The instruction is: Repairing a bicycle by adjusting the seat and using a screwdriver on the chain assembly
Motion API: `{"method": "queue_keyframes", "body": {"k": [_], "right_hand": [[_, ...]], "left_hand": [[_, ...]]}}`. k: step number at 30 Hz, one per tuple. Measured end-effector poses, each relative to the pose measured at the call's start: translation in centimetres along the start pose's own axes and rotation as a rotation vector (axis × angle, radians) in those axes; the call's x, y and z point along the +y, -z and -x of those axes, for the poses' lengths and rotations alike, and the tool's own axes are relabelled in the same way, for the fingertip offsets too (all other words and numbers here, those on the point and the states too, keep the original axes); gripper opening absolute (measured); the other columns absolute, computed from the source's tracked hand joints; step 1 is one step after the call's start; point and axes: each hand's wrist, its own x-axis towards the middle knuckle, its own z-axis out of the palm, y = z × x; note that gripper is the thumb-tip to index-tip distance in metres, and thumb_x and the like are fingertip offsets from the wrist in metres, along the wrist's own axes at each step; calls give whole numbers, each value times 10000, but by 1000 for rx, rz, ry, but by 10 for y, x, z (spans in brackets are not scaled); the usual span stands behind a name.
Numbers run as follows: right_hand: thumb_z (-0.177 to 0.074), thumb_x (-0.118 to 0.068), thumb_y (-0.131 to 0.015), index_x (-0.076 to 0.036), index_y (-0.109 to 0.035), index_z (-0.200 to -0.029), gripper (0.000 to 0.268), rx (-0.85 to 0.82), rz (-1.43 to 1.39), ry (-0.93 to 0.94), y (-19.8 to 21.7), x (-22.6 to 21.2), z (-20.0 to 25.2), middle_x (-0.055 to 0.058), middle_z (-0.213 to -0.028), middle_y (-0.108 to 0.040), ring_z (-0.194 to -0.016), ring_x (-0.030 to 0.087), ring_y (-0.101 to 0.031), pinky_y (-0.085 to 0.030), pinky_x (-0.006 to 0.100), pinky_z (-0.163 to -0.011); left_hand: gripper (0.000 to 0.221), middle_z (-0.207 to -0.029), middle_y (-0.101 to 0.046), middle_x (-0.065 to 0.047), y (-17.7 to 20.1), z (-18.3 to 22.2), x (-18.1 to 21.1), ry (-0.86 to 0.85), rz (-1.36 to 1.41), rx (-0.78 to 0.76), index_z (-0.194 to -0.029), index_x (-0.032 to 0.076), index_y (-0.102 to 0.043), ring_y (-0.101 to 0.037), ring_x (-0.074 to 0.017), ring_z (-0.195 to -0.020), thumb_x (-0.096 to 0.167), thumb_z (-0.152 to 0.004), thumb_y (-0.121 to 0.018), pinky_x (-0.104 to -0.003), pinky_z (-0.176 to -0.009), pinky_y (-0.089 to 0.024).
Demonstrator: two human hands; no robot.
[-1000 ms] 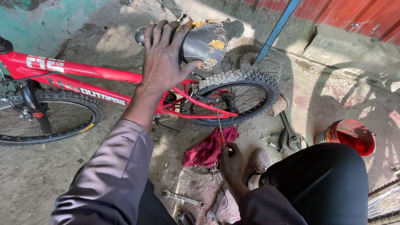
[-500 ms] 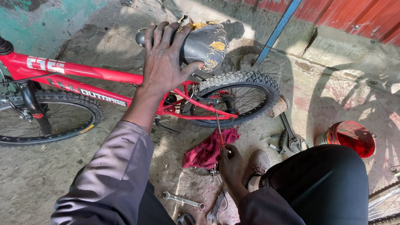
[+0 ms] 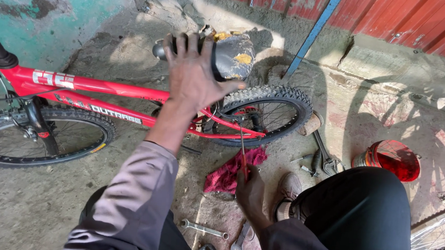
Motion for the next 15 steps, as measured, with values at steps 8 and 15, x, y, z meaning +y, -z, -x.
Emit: {"method": "queue_keyframes", "body": {"k": [8, 15], "right_hand": [[-937, -230, -565, -76, -663, -1269, 378, 33, 104, 138, -7, -2, 5, 112, -703, -699, -526, 270, -580, -419, 446, -502], [-926, -232, -565, -60, -674, -1258, 389, -20, 40, 128, 0, 1, -6, 93, -759, -723, -576, 234, -590, -464, 398, -546]], "left_hand": [[1322, -1380, -508, -440, -13, -10, 31, 27, -134, 30, -1557, 4, -376, -453, -594, -1332, 950, -690, -693, -648, -1167, -170], [1069, -1325, -532, -385, -17, -11, 33, 16, -57, 135, -1337, -23, -612, -466, -540, -1274, 792, -662, -769, -638, -1153, -193]]}}
